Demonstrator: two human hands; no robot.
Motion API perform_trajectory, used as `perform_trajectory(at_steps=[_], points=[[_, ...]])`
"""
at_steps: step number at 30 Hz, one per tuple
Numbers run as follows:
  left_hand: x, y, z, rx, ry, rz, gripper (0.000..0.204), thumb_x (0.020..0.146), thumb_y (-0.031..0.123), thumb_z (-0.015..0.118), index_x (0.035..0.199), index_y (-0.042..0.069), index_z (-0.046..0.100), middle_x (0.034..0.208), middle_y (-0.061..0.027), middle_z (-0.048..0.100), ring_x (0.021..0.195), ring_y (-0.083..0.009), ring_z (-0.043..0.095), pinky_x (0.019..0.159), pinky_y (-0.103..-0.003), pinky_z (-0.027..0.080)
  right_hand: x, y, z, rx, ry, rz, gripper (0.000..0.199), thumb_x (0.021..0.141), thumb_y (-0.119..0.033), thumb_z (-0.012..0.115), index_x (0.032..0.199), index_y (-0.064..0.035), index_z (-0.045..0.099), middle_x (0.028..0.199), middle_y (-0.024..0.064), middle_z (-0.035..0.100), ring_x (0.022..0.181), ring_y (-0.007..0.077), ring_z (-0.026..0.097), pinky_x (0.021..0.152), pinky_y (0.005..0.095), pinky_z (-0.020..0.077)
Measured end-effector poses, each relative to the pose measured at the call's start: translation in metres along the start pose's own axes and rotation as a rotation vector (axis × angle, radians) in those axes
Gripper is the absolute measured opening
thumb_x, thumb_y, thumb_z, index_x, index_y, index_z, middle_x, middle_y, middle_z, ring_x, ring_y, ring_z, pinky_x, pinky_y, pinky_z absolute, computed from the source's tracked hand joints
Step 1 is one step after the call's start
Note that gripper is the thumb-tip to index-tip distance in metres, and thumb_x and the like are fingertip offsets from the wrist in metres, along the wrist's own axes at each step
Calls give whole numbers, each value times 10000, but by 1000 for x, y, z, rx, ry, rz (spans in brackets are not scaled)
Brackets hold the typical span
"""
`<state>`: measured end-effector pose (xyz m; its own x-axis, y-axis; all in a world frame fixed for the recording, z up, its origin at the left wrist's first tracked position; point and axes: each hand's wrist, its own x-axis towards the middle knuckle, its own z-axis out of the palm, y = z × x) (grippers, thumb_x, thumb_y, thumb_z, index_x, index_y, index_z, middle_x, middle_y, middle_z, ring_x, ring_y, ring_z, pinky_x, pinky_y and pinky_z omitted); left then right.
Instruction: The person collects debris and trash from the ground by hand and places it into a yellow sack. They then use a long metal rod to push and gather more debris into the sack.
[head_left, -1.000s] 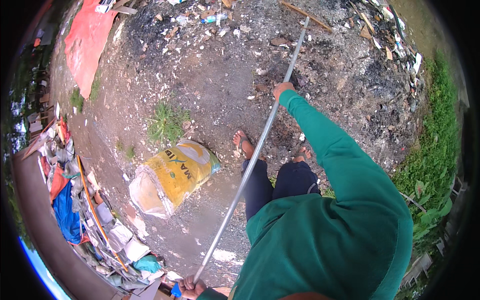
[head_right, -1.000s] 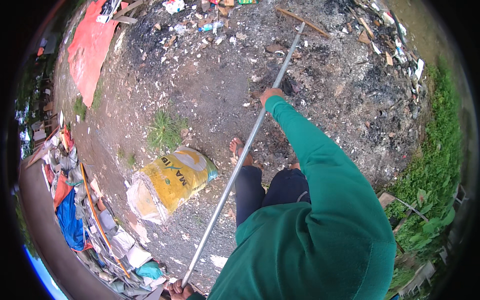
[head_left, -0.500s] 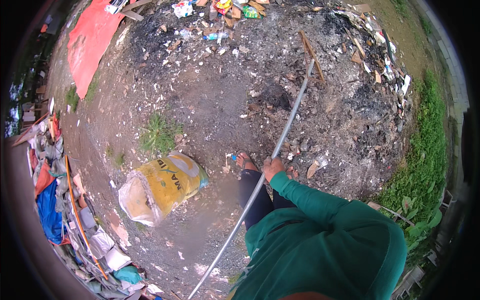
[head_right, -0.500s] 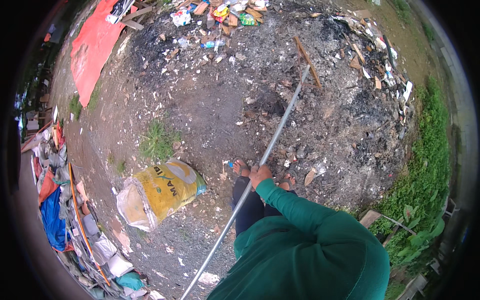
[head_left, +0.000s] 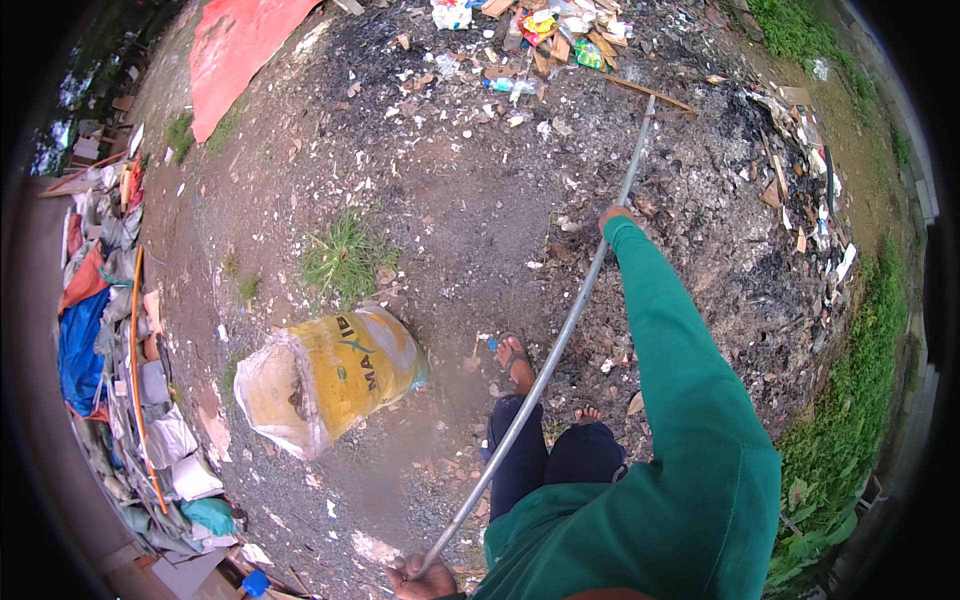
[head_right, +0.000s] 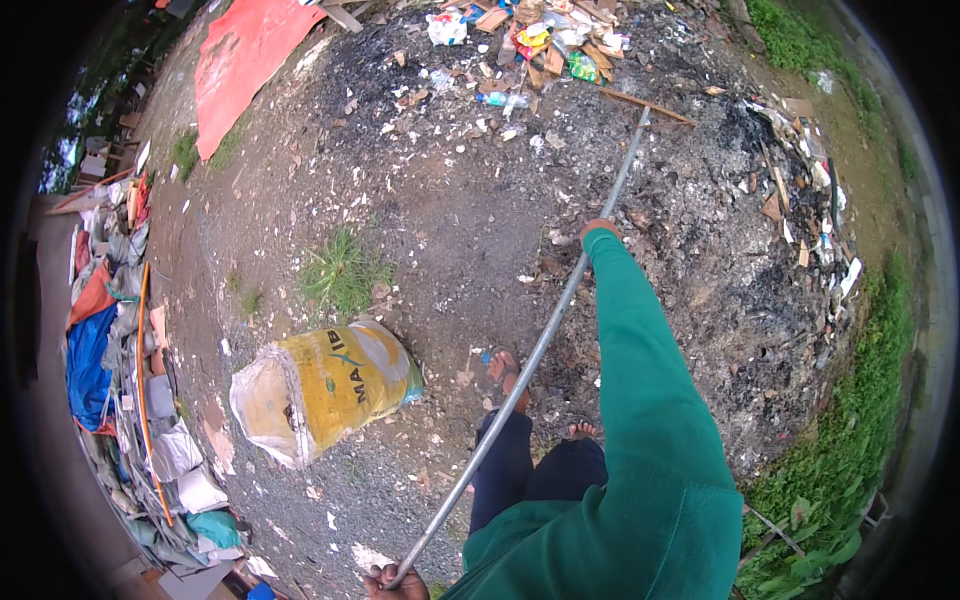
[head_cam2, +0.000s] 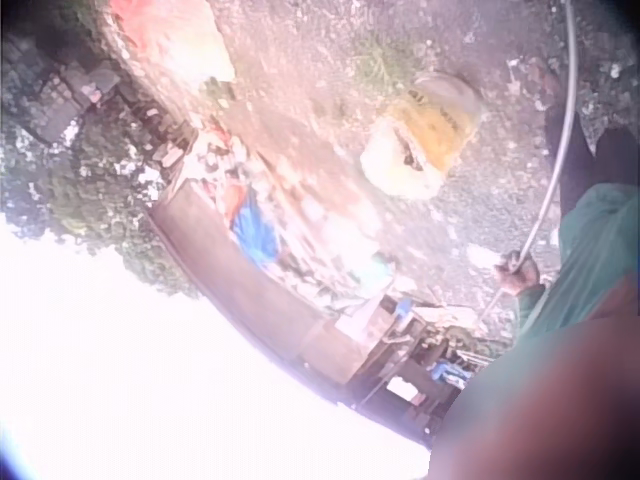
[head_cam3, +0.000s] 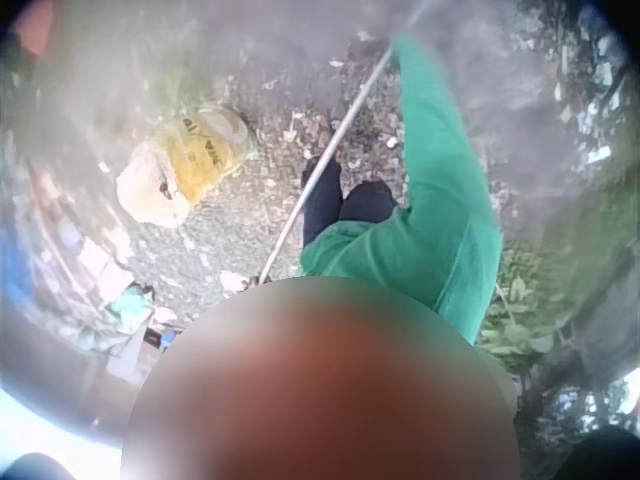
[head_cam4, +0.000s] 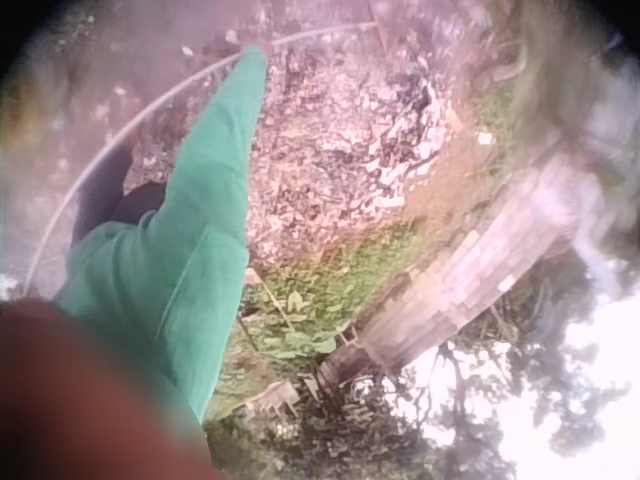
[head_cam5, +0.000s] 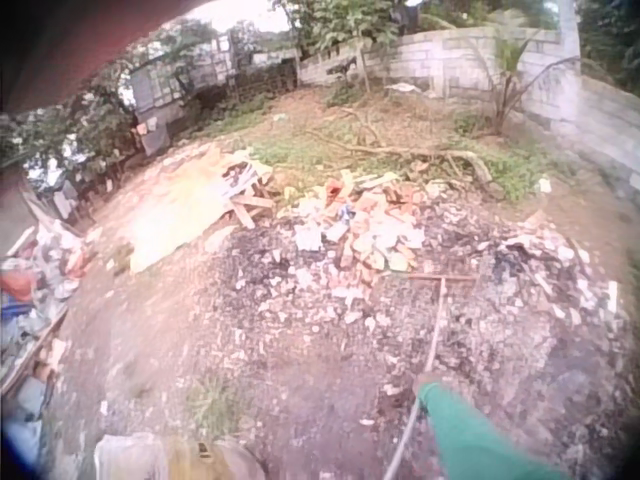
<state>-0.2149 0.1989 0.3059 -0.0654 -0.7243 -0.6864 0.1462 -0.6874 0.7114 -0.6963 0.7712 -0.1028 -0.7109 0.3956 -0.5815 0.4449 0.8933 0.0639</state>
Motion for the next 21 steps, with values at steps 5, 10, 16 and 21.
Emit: perform_trajectory(at_steps=[5, 10, 16, 21], points=[[-71, 1, -59, 36, -56, 176, 365, 1035, 360, 577, 756, 143, 490, 600, 10, 421, 465, -129, 353, 482, -311, 372, -42, 15, 45, -27, -75, 162, 284, 974, -220, 625, 1153, -74, 791, 1135, 123, 775, 1017, 328, 759, 873, 463, 637], [-117, -11, -166, -129, 31, 50, 311, 1045, 271, 526, 782, 132, 433, 614, 12, 356, 477, -127, 300, 442, -284, 318, -100, 57, 44, -152, -94, 65, 289, 956, -206, 670, 1164, -38, 780, 1191, 147, 758, 1060, 323, 750, 846, 495, 654], [-145, 36, -218, -69, -9, 77, 345, 995, 188, 518, 678, 129, 396, 588, -3, 332, 479, -144, 324, 473, -302, 336, -170, 92, 38, -99, -102, 86, 302, 944, -214, 682, 1182, -60, 786, 1189, 149, 757, 1041, 380, 744, 866, 555, 637], [-95, 59, -306, -139, 104, -98, 314, 938, 276, 565, 679, 183, 412, 580, 29, 315, 477, -150, 300, 605, -410, 391, -247, 96, 70, -419, -132, -165, 291, 944, -235, 676, 1153, -70, 793, 1191, 155, 755, 1043, 371, 742, 884, 565, 621]])
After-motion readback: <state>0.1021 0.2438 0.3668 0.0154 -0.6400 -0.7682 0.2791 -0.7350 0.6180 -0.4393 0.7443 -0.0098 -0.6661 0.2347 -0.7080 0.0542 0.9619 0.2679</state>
